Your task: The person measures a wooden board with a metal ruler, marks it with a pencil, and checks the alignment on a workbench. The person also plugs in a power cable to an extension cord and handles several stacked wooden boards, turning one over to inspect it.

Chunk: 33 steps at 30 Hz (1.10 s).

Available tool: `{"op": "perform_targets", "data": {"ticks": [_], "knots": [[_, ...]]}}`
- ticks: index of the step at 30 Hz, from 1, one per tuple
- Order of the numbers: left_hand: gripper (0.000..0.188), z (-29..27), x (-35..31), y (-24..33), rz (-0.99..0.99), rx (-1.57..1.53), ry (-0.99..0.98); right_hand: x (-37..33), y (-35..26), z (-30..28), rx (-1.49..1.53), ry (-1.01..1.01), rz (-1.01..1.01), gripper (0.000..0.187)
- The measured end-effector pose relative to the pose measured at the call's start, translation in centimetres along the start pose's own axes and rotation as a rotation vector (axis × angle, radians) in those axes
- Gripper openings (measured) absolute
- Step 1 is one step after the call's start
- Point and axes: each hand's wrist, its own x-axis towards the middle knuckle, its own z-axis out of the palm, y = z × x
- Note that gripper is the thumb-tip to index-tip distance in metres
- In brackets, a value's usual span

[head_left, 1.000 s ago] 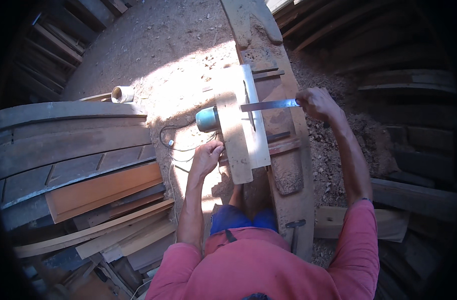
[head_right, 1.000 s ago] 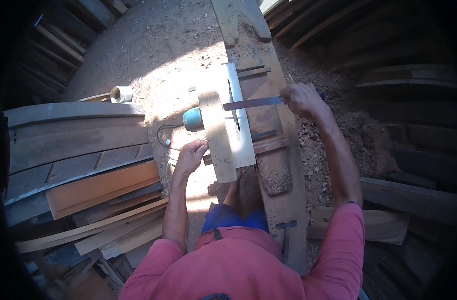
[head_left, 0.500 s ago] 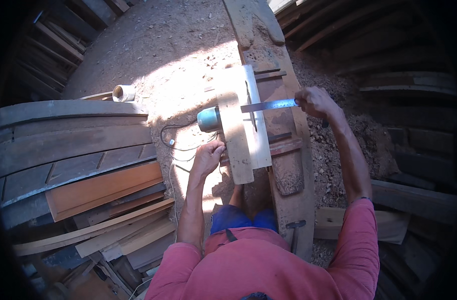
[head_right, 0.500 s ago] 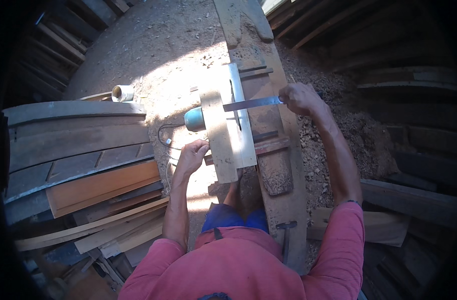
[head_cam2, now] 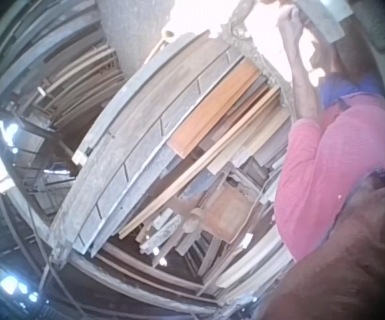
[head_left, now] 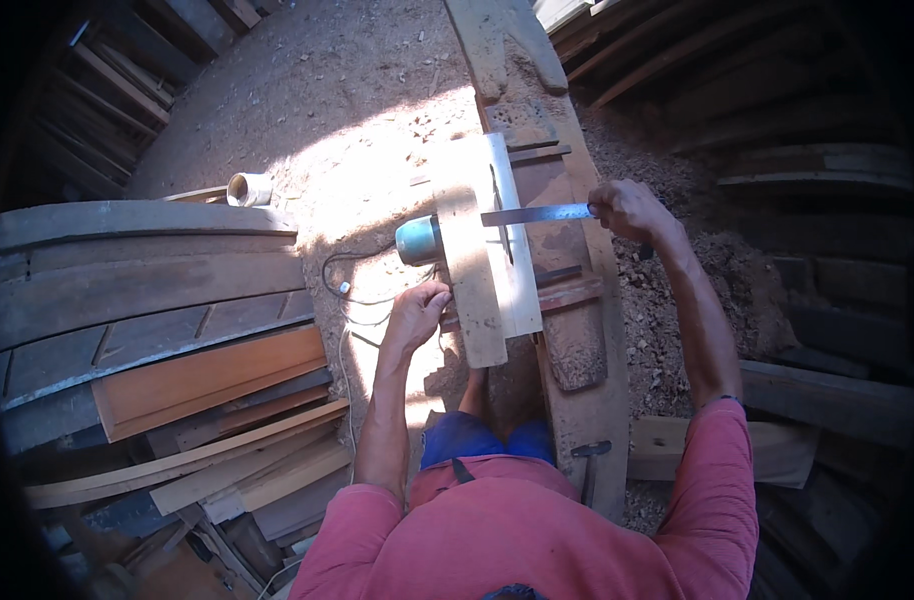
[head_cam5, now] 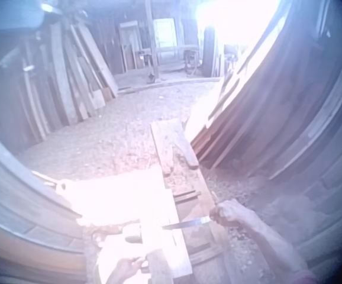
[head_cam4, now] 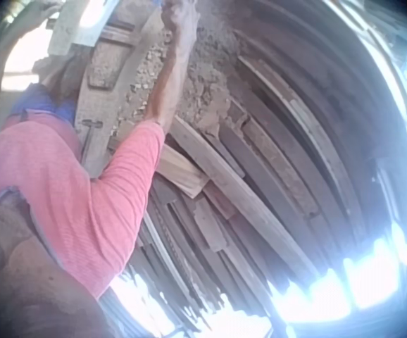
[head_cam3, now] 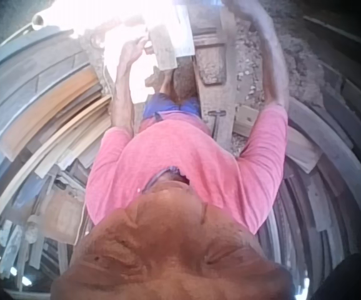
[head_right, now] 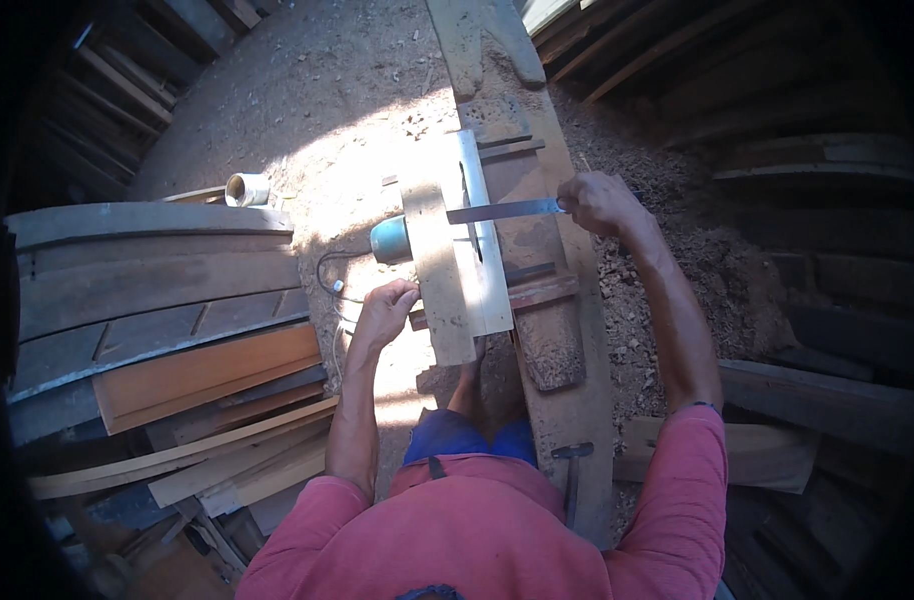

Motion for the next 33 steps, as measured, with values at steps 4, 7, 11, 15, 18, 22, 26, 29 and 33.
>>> {"op": "perform_targets", "data": {"ticks": [4,7,11,15,18,22,26,29,33], "knots": [[0.019,-0.2,-0.2,0.3,-0.028,-0.011,0.002,-1.7,-1.2,-1.0,0.084,-0.059,0.093,0.017],[0.019,-0.1,-0.2,0.3,-0.003,-0.011,0.014,-6.0,-1.6,0.1,0.100,0.162,0.199,0.022],[0.019,-0.4,-0.1,0.0,-0.045,-0.017,-0.039,-13.6,-0.1,8.3,0.387,0.383,0.546,0.029],[0.019,-0.3,0.0,0.4,-0.067,-0.031,-0.061,-21.7,-0.4,19.8,0.481,0.575,0.800,0.021],[0.019,0.0,0.4,-1.0,-0.094,-0.070,-0.044,-25.0,-2.5,25.1,0.516,0.597,0.792,0.020],[0.018,0.3,0.7,-0.8,-0.057,-0.111,-0.065,-26.1,-5.7,28.0,0.370,0.631,0.785,0.026],[0.017,0.0,0.6,-0.8,-0.101,-0.124,-0.087,-25.9,-9.8,25.9,0.013,0.622,0.820,0.028],[0.017,0.2,0.7,-2.5,-0.065,-0.157,-0.026,-24.2,-13.4,24.7,0.604,0.518,0.554,0.027],[0.018,0.2,0.8,-1.6,-0.082,-0.098,-0.081,-17.2,-16.0,29.3,1.930,-0.199,0.409,0.031]]}}
